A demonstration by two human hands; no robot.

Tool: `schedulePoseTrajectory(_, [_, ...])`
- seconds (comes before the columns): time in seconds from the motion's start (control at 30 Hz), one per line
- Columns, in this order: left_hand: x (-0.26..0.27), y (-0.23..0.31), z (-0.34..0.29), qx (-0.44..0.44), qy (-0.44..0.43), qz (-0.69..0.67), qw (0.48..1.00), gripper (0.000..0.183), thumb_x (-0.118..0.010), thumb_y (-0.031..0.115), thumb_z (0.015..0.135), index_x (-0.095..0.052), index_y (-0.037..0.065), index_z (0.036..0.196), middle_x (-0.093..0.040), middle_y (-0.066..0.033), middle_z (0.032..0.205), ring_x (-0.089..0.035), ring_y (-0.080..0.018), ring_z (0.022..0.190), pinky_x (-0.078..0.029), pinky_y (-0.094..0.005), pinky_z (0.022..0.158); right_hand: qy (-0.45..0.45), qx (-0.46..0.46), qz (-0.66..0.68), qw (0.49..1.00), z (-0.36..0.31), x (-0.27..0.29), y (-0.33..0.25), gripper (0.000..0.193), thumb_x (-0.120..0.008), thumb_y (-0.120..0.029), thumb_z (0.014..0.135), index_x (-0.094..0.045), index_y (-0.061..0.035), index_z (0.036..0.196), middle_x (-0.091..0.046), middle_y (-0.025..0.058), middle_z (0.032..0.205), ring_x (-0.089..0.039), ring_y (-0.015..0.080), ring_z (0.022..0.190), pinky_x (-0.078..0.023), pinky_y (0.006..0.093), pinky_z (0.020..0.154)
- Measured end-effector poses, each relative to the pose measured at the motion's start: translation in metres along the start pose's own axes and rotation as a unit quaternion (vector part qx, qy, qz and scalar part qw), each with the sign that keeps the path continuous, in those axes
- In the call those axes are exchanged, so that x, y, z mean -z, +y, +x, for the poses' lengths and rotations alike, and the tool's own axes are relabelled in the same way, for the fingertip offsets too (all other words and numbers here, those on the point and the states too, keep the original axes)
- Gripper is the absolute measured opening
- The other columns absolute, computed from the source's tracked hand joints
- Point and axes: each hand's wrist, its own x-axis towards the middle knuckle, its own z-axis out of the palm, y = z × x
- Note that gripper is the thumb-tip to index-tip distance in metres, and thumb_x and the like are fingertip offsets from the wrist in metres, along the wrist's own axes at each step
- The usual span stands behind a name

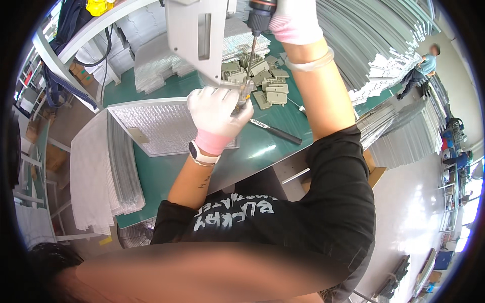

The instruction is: The recorder is assembling metal mesh air filters by attaching plastic frames and components using a mallet and a power drill.

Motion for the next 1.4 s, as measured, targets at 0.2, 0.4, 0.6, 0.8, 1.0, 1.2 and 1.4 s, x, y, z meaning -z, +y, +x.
schedulePoseTrajectory(0.2, [-0.001,0.0,0.001,-0.018,0.027,-0.017,0.999,0.015,-0.072,0.021,0.061,-0.059,0.016,0.064,-0.052,0.0004,0.061,-0.052,-0.0213,0.057,-0.038,-0.0387,0.06,0.092,0.118,-0.285,0.947,-0.004,-0.003,0.008,0.022,-0.064,-0.034,0.096,-0.06,-0.0125,0.099,-0.065,0.0006,0.078,-0.06,0.0111,0.06,-0.05,0.0255,0.052])
schedulePoseTrajectory(0.4, [-0.005,-0.001,0.0,-0.014,0.001,-0.053,0.998,0.02,-0.078,0.022,0.062,-0.069,0.017,0.079,-0.063,0.0025,0.068,-0.056,-0.0203,0.059,-0.039,-0.0384,0.061,0.023,0.02,-0.22,0.975,-0.006,0.011,0.016,0.026,-0.062,-0.032,0.096,-0.061,-0.0084,0.107,-0.065,0.0034,0.081,-0.057,0.01,0.061,-0.047,0.0228,0.051])
schedulePoseTrajectory(0.6, [-0.02,-0.009,-0.024,-0.044,0.048,-0.04,0.997,0.026,-0.081,0.024,0.066,-0.072,0.019,0.09,-0.067,0.0047,0.076,-0.064,-0.0164,0.067,-0.049,-0.0342,0.067,0.022,-0.067,-0.033,0.997,-0.02,0.032,0.051,0.038,-0.06,-0.024,0.096,-0.057,-0.0049,0.129,-0.07,0.0108,0.115,-0.069,0.024,0.101,-0.057,0.0362,0.083])
schedulePoseTrajectory(0.8, [-0.024,-0.014,-0.031,0.021,-0.042,-0.087,0.995,0.029,-0.076,0.024,0.07,-0.069,0.014,0.097,-0.066,-0.004,0.095,-0.063,-0.0226,0.084,-0.049,-0.0402,0.078,0.002,-0.049,0.095,0.994,0.0,0.101,0.051,0.037,-0.055,-0.024,0.099,-0.058,-0.0014,0.128,-0.07,0.0103,0.114,-0.067,0.0215,0.104,-0.055,0.0325,0.089])
schedulePoseTrajectory(1.0, [-0.001,-0.005,-0.004,0.082,-0.115,-0.158,0.977,0.015,-0.074,0.014,0.078,-0.069,0.008,0.092,-0.067,-0.0064,0.091,-0.064,-0.0212,0.083,-0.052,-0.0364,0.074,-0.244,0.056,-0.152,0.956,-0.013,0.107,0.064,0.037,-0.052,-0.027,0.101,-0.059,-0.0026,0.127,-0.07,0.0097,0.114,-0.067,0.0206,0.103,-0.054,0.0316,0.089])
schedulePoseTrajectory(1.2, [-0.027,-0.011,-0.011,-0.026,-0.007,-0.126,0.992,0.019,-0.064,0.028,0.07,-0.067,0.015,0.084,-0.058,0.0003,0.069,-0.056,-0.0236,0.066,-0.039,-0.0392,0.062,-0.118,0.057,-0.13,0.983,-0.009,0.1,0.046,0.036,-0.052,-0.028,0.101,-0.06,-0.0037,0.126,-0.07,0.0095,0.113,-0.067,0.0203,0.103,-0.054,0.0316,0.088])
schedulePoseTrajectory(1.4, [-0.011,0.002,-0.002,-0.04,0.014,-0.054,0.998,0.018,-0.067,0.03,0.068,-0.066,0.015,0.079,-0.049,0.0007,0.06,-0.048,-0.0224,0.058,-0.036,-0.0396,0.062,0.001,0.056,-0.11,0.992,-0.042,0.056,0.042,0.036,-0.052,-0.029,0.101,-0.06,-0.0048,0.126,-0.07,0.0092,0.113,-0.067,0.0199,0.102,-0.054,0.0316,0.087])
